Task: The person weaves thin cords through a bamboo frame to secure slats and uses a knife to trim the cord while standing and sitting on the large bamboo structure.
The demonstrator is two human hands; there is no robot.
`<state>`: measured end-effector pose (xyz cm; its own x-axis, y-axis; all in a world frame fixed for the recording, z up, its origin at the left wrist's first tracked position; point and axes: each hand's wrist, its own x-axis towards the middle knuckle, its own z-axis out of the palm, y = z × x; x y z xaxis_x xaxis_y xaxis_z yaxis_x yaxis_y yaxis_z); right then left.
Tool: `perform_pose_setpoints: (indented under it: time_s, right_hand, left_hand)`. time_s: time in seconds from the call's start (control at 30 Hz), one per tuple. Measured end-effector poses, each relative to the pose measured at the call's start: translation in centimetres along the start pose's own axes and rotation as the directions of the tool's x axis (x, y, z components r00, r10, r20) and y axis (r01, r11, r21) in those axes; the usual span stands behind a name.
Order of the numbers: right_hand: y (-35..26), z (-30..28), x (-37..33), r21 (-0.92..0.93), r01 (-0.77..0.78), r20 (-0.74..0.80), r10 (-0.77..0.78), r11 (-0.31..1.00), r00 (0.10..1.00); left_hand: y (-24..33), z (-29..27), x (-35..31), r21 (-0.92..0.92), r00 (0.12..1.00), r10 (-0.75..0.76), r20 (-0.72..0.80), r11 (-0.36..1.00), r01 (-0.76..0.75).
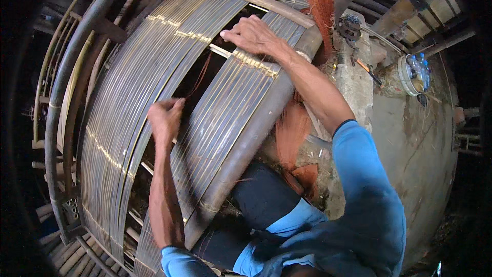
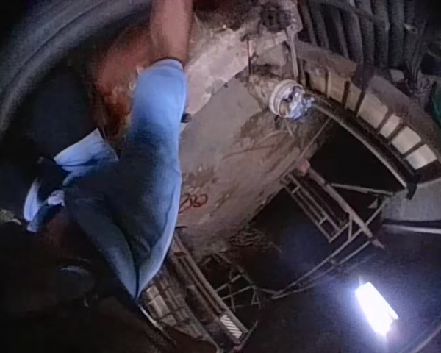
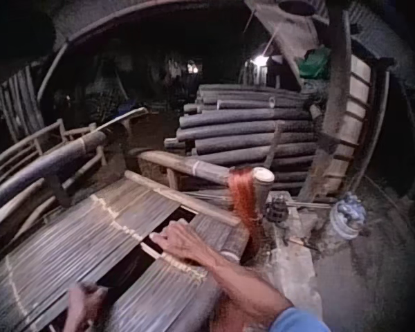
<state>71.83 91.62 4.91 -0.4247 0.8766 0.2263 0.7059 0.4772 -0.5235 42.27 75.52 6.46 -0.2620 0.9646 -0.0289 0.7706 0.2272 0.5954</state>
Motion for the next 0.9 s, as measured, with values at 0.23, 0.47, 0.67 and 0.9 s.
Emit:
perform_pose_setpoints:
  time_s: [0.23,0.47,0.67,0.9]
  right_hand:
    - [-0.8,3.3,0.8,-0.145,0.164,0.216,-0.131,0.976,0.968]
    - [1.4,4.1,0.4,-0.149,0.039,0.102,-0.023,0.988,0.994]
    - [3.5,1.2,-3.4,0.089,0.260,-0.290,-0.225,0.962,0.930]
    - [1.2,-11.1,-23.1,0.957,0.049,-0.173,0.427,0.287,0.888]
  left_hand:
    - [3.2,12.5,10.8,-0.255,0.978,0.031,0.207,0.967,0.023]
    - [5.5,13.4,10.7,-0.540,0.913,-0.069,0.401,0.788,0.297]
    - [6.1,8.2,5.3,-0.164,0.985,0.140,0.098,0.979,-0.123]
    - [5.7,5.5,1.1,-0.167,0.998,0.015,0.063,0.986,-0.005]
